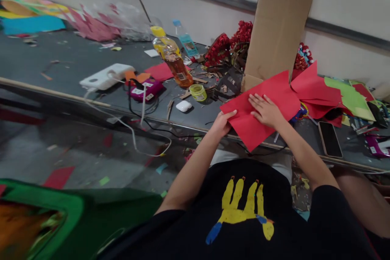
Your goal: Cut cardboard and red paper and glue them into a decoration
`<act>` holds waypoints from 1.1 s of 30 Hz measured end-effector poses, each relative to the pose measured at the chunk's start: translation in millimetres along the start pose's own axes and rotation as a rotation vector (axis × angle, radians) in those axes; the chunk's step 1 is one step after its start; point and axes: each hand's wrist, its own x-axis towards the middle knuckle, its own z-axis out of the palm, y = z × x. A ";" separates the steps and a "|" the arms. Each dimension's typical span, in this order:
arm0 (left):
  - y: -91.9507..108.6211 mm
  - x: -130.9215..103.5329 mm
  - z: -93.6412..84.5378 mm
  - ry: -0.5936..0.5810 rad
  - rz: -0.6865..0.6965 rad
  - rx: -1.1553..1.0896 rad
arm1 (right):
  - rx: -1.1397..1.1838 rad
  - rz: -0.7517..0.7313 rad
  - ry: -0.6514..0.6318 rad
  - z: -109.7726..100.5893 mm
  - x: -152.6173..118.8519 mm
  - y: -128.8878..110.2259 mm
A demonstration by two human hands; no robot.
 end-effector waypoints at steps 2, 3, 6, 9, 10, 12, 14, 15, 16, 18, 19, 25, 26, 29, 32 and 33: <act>-0.1 1.2 -0.2 0.011 -0.017 0.000 | -0.008 0.060 0.010 -4.9 0.0 20.4; -0.3 1.3 -0.4 0.020 -0.024 0.003 | -0.011 0.095 0.014 -7.3 -0.2 30.3; -0.8 0.6 -1.2 0.055 -0.023 0.006 | -0.020 0.248 0.055 -16.8 -2.9 55.3; -1.5 -0.3 -1.1 0.092 -0.003 -0.009 | -0.018 0.384 0.195 -30.9 -9.4 60.3; -1.8 -0.5 -0.8 0.104 0.002 -0.014 | -0.018 0.395 0.241 -35.2 -11.9 54.5; -2.1 -1.2 0.0 0.111 0.011 -0.014 | -0.023 0.336 0.269 -39.1 -15.6 32.1; -2.3 -2.5 0.8 0.092 0.020 0.005 | -0.021 0.144 0.167 -34.2 -16.7 1.3; -2.4 -3.4 1.1 0.074 0.026 0.019 | -0.014 0.029 0.089 -28.7 -16.2 -13.5; -2.4 -4.5 1.4 0.052 0.034 0.033 | -0.011 -0.066 0.020 -22.1 -15.0 -26.0; -2.6 -6.4 2.4 0.011 0.051 0.046 | -0.013 -0.178 -0.078 -9.0 -11.5 -39.5; -2.6 -7.1 3.1 -0.004 0.054 0.045 | -0.016 -0.197 -0.103 -4.2 -9.5 -39.8; -0.4 -8.1 9.1 -0.014 -0.011 0.048 | -0.056 -0.016 -0.018 -12.5 -4.2 3.8; 0.5 -8.6 9.6 -0.017 -0.019 0.048 | -0.059 0.010 -0.004 -16.2 -4.7 10.4; 2.8 -11.0 9.7 -0.024 -0.035 0.047 | -0.063 0.064 0.022 -23.4 -8.1 26.2; 4.2 -13.0 9.1 -0.034 -0.042 0.045 | -0.075 0.174 0.076 -28.6 -13.2 44.3; 4.5 -13.4 9.1 -0.035 -0.043 0.042 | -0.081 0.220 0.108 -31.6 -15.0 50.5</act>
